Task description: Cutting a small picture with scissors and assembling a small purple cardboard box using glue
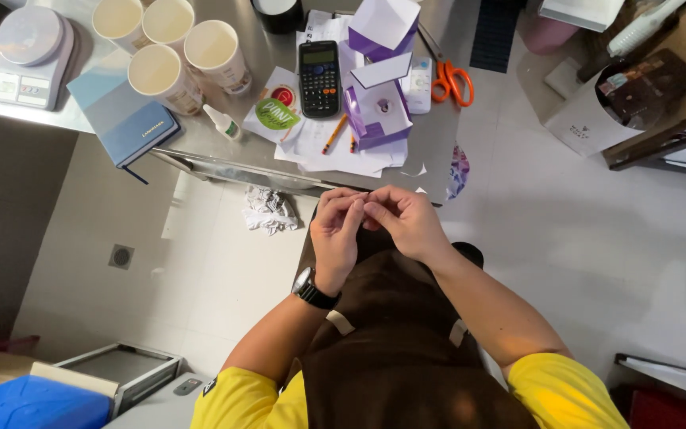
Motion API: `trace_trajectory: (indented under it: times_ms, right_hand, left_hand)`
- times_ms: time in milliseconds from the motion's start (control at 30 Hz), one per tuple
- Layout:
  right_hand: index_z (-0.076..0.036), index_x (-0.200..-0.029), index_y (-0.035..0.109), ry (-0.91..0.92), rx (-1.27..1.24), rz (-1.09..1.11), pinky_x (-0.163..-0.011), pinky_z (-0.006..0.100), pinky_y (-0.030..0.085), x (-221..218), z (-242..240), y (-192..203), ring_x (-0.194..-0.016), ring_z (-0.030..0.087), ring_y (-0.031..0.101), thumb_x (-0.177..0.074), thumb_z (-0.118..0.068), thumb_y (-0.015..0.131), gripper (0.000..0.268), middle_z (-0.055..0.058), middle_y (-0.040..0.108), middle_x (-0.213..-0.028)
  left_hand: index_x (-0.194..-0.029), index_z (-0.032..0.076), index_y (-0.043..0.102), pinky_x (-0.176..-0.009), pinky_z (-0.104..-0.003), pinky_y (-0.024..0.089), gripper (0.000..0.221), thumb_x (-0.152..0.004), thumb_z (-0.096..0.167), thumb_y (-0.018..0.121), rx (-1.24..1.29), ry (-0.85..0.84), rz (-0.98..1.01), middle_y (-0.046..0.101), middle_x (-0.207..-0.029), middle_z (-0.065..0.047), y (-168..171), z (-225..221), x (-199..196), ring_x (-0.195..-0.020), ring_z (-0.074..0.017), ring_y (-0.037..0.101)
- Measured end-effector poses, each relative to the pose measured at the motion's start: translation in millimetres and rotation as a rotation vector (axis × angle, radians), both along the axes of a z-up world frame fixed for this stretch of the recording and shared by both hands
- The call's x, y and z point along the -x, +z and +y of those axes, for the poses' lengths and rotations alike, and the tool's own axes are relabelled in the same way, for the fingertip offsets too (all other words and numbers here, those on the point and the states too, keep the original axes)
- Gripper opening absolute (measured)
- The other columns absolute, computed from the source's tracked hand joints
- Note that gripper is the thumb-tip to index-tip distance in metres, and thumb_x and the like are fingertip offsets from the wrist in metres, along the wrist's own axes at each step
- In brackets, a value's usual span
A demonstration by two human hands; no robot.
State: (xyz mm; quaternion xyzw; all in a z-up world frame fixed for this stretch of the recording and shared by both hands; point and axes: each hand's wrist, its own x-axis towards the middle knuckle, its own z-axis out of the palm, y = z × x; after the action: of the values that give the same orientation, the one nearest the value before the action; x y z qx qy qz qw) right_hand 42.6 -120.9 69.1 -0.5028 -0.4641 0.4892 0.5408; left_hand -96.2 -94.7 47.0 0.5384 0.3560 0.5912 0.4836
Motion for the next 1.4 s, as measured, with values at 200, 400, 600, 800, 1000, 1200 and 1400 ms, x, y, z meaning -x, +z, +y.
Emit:
trace_trajectory:
  times_ms: [200,400,600,800,1000,1200,1400]
  right_hand:
    - [0.002,-0.096,0.072,-0.036,-0.029,0.005,-0.064,0.032,0.063,-4,-25,-8,-0.068,0.017,0.072,-0.099,-0.008,0.068,0.011,0.015,0.073,-0.072]
    - [0.004,-0.095,0.069,-0.005,0.006,0.227,-0.064,0.034,0.065,-7,-40,-30,-0.068,0.019,0.073,-0.1,-0.007,0.066,0.013,0.016,0.072,-0.075]
    - [0.005,-0.092,0.069,-0.002,-0.032,0.315,-0.061,0.032,0.063,-9,-57,-36,-0.064,0.02,0.071,-0.099,-0.006,0.068,0.014,0.015,0.071,-0.072]
    - [0.007,-0.094,0.069,0.015,-0.05,0.294,-0.059,0.033,0.063,-18,-72,-51,-0.062,0.02,0.07,-0.099,-0.005,0.068,0.013,0.016,0.07,-0.071]
    - [0.001,-0.101,0.065,0.152,0.213,0.612,-0.063,0.032,0.064,-33,-75,-104,-0.068,0.022,0.075,-0.101,-0.009,0.064,0.01,0.016,0.075,-0.086]
    - [0.002,-0.107,0.063,0.373,0.371,0.718,-0.065,0.03,0.063,-48,-77,-115,-0.069,0.021,0.075,-0.099,-0.011,0.066,0.015,0.019,0.077,-0.092]
    - [0.01,-0.11,0.059,0.431,0.375,0.694,-0.065,0.034,0.063,-27,-60,-108,-0.067,0.022,0.073,-0.1,-0.008,0.063,0.021,0.019,0.071,-0.083]
  left_hand:
    - [-0.083,0.0,0.068,-0.07,-0.027,0.054,0.019,-0.101,0.007,0.066,0.431,-0.104,-0.308,0.063,-0.083,-0.009,-7,-25,-12,-0.075,-0.0128,0.061]
    - [-0.085,0.002,0.067,-0.067,-0.026,0.056,0.019,-0.101,0.013,0.068,0.546,-0.064,-0.353,0.066,-0.083,-0.009,-2,-37,2,-0.069,-0.0126,0.063]
    - [-0.108,0.002,0.07,-0.073,-0.027,0.061,0.014,-0.096,0.01,0.072,0.24,-0.089,-0.02,0.071,-0.099,-0.011,6,-65,16,-0.08,-0.0123,0.067]
    - [-0.098,0.004,0.076,-0.065,-0.024,0.061,0.011,-0.088,0.006,0.081,-0.107,-0.047,0.287,0.069,-0.089,-0.005,24,-80,4,-0.075,-0.0153,0.072]
    - [-0.094,0.012,0.076,-0.064,-0.029,0.059,0.006,-0.09,0.012,0.08,-0.348,0.041,0.412,0.069,-0.085,-0.002,7,-82,0,-0.072,-0.0204,0.071]
    - [-0.097,0.012,0.075,-0.072,-0.036,0.06,0.003,-0.095,0.013,0.074,-0.496,-0.052,0.409,0.069,-0.096,-0.006,16,-88,9,-0.08,-0.0293,0.071]
    - [-0.095,0.011,0.073,-0.073,-0.032,0.059,0.004,-0.095,0.015,0.074,-0.545,0.012,0.335,0.068,-0.101,-0.004,16,-87,30,-0.08,-0.0223,0.071]
